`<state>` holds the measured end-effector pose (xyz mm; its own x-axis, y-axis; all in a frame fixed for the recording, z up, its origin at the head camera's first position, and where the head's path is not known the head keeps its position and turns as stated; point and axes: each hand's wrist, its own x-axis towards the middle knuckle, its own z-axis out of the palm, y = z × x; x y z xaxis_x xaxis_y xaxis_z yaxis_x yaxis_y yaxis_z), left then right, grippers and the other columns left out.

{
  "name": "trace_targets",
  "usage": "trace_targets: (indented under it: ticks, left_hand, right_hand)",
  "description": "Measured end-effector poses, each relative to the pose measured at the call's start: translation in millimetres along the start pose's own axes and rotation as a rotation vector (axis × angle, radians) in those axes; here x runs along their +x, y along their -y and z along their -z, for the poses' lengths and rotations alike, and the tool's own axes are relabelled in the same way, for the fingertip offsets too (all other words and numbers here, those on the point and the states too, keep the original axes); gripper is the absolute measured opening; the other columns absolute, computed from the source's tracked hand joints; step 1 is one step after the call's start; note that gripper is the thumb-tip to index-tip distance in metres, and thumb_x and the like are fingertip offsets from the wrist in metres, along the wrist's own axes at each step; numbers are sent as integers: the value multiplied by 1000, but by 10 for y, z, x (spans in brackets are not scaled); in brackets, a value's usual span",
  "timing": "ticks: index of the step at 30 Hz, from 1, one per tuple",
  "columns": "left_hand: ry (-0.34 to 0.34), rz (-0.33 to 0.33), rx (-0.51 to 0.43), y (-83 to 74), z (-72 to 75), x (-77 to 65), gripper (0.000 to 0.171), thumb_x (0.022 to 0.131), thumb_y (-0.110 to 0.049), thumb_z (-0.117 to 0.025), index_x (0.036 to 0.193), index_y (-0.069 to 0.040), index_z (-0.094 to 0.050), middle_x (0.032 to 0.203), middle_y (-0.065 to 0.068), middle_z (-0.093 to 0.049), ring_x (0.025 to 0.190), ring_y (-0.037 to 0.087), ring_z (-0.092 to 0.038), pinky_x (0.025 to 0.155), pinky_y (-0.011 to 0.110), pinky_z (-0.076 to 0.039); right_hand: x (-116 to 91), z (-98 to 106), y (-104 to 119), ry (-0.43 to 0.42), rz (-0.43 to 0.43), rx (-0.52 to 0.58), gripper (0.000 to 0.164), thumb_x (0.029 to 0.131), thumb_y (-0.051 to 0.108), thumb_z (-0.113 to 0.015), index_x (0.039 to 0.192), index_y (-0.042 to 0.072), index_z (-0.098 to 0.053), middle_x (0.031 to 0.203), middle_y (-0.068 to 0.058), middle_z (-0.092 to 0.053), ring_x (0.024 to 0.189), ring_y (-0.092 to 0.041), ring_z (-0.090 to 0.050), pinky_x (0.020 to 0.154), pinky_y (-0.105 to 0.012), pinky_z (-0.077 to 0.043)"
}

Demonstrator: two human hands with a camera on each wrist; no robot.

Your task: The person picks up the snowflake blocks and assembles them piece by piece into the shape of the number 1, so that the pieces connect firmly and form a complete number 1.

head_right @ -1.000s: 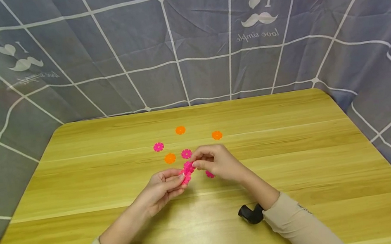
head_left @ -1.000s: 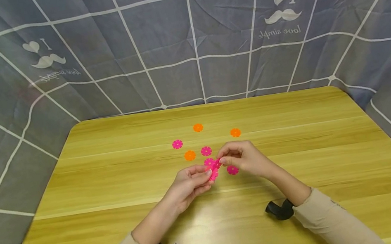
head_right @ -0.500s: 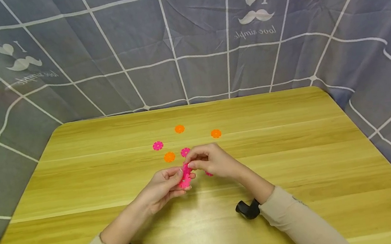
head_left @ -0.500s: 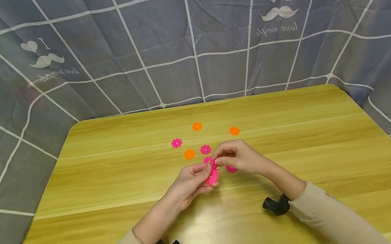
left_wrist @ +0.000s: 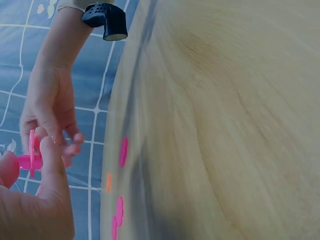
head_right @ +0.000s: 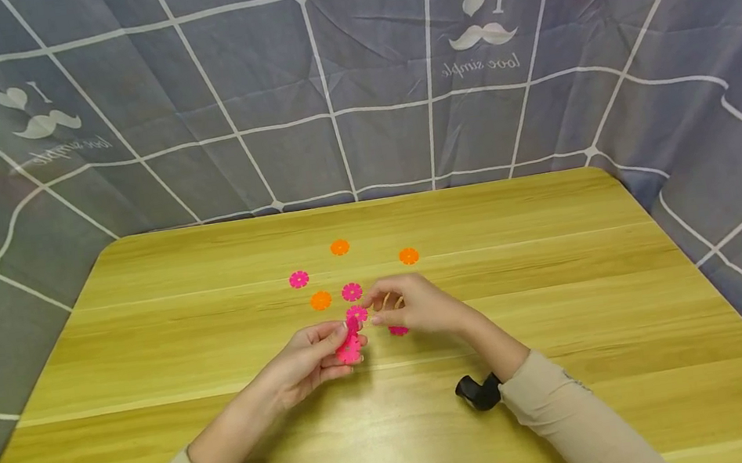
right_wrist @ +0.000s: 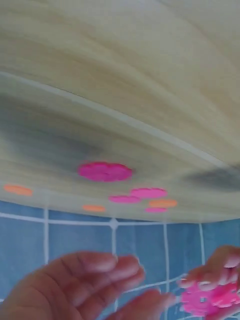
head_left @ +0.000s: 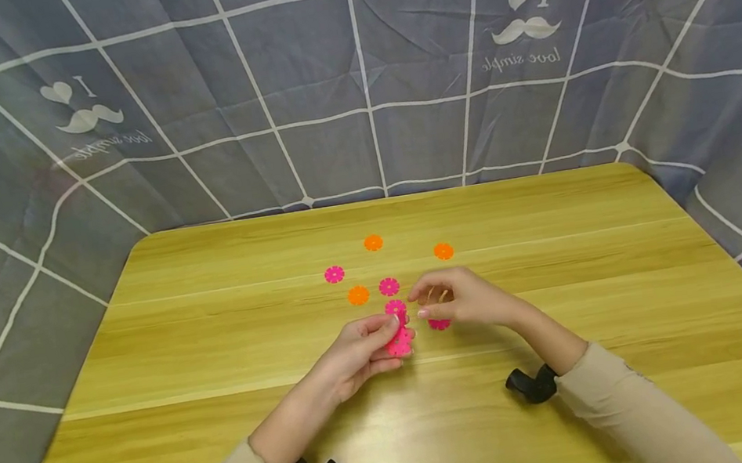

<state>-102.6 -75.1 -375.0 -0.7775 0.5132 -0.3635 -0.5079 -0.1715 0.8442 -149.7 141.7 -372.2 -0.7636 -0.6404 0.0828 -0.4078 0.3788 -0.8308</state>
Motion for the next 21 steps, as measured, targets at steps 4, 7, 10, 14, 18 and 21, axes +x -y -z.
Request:
trace_targets:
  ticks: [4,7,10,14,18,21]
  left_hand:
    - [4,-16,-5,11,22,-4,41,99,-11,-45,126,19,-38,87,0,-67,78,8,-66,73,23,-54]
    - [13,-22,-11,10,35,-12,41,99,-10,-46,126,20,-38,87,0,-67,80,8,-66,75,24,-54]
    - [15,-24,-10,8,37,-14,42,98,-9,-47,126,20,-39,90,1,-67,80,7,-65,77,25,-54]
    - [2,-30,-6,11,32,-8,40,97,-7,-49,125,20,-40,95,5,-67,79,8,-65,77,25,-54]
    - [-21,-40,-5,24,41,3,38,96,-6,-51,124,19,-44,104,11,-65,80,7,-64,76,23,-54]
    - [-34,-42,-9,34,43,14,37,95,-5,-51,123,18,-44,104,12,-65,80,7,-64,76,24,-54]
  right_hand:
    - [-24,60,-96,35,-70,-67,22,82,3,-69,102,-4,-63,87,-11,-62,75,-16,-56,68,-29,-51]
    - [-36,74,-168,59,-138,-108,22,79,1,-70,99,-3,-63,76,-5,-56,68,-14,-50,61,-25,-45]
    - [-33,57,-235,78,-189,-168,22,78,3,-73,97,0,-62,69,-1,-49,63,-13,-43,57,-23,-39]
    - [-14,15,-269,80,-243,-253,26,76,10,-77,94,3,-60,67,-1,-47,61,-13,-41,56,-24,-36]
    - [13,-18,-256,80,-293,-303,29,74,12,-79,93,4,-59,66,-1,-47,60,-14,-41,55,-25,-36]
    - [32,-28,-239,82,-323,-322,29,73,12,-80,90,4,-58,67,-2,-47,61,-14,-42,56,-25,-36]
